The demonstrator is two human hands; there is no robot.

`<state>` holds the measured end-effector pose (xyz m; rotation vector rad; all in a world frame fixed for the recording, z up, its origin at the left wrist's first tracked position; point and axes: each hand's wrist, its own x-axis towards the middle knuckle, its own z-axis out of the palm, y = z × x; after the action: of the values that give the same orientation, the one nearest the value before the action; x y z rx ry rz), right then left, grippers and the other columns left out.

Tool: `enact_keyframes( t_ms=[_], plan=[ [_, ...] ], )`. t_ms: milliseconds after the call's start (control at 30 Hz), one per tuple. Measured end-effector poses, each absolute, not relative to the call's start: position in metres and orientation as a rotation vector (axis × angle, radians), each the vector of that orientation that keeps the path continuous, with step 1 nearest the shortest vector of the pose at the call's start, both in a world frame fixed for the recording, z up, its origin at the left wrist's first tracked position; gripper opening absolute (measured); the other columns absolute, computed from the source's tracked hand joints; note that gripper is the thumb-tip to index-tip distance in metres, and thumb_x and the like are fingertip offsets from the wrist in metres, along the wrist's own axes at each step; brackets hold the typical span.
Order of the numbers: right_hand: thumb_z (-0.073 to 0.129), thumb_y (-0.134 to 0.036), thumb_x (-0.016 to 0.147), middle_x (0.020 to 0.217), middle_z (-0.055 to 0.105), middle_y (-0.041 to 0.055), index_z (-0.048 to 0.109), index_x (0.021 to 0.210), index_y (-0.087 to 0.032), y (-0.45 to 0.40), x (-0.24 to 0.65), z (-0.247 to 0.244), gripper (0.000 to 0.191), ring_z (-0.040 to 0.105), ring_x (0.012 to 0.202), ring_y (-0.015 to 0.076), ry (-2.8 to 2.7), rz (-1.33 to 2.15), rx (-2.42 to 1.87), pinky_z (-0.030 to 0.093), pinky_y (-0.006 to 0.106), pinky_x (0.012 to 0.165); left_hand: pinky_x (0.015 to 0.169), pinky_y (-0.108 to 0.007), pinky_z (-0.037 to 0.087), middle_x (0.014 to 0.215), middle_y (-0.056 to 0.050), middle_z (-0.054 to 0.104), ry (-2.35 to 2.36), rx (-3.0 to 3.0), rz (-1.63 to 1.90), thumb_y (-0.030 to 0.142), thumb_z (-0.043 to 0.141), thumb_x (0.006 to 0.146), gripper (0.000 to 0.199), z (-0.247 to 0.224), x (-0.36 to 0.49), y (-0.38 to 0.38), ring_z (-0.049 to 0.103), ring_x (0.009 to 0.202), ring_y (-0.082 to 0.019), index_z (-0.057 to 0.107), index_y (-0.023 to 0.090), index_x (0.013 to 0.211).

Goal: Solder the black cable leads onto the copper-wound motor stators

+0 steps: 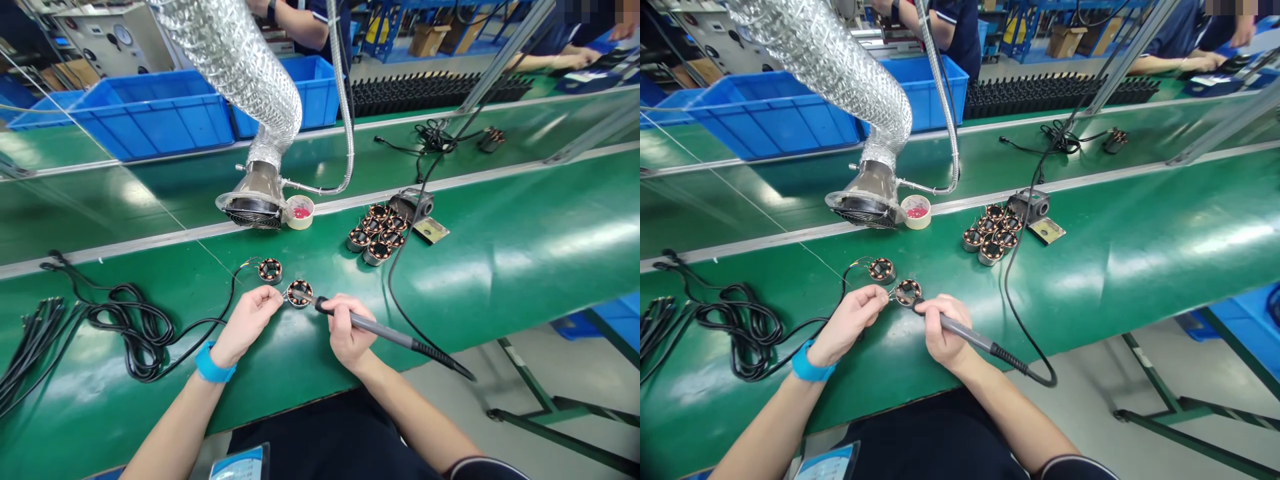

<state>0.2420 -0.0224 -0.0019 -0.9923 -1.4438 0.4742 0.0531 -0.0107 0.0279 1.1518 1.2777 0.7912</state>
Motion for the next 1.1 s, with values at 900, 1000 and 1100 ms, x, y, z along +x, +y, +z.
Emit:
enact_keyframes(
  t_ms=[900, 1000, 1100],
  plan=[
    [0.047, -0.021, 0.092, 0.067, 0.068, 0.0035, 0.069, 0.079, -0.021, -0.025, 0.239, -0.007, 0.026, 0.064, 0.058, 0.0179, -1.282, 0.525, -1.029, 0.053, 0.032, 0.056, 0.049, -0.023, 0.021, 0.061, 0.005, 0.042, 1.318, 1.128, 0.814, 0.043, 0.063, 0.085, 0.028, 0.029, 0.055, -0.010, 0.028, 0.051, -0.008, 0.058, 0.017, 0.076],
    [0.047, -0.024, 0.092, 0.067, 0.067, 0.0047, 0.070, 0.077, -0.020, -0.026, 0.240, -0.009, 0.028, 0.065, 0.059, 0.0187, -1.273, 0.536, -1.063, 0.053, 0.032, 0.055, 0.048, -0.024, 0.020, 0.062, 0.005, 0.043, 1.312, 1.128, 0.819, 0.042, 0.063, 0.084, 0.027, 0.029, 0.055, -0.010, 0.028, 0.051, -0.008, 0.058, 0.017, 0.077],
    [0.046, -0.026, 0.093, 0.067, 0.067, 0.0047, 0.070, 0.077, -0.019, -0.026, 0.240, -0.009, 0.030, 0.065, 0.059, 0.0183, -1.275, 0.541, -1.102, 0.053, 0.031, 0.054, 0.049, -0.023, 0.020, 0.063, 0.005, 0.043, 1.318, 1.137, 0.815, 0.041, 0.062, 0.085, 0.027, 0.029, 0.055, -0.010, 0.028, 0.052, -0.008, 0.057, 0.016, 0.077]
  ],
)
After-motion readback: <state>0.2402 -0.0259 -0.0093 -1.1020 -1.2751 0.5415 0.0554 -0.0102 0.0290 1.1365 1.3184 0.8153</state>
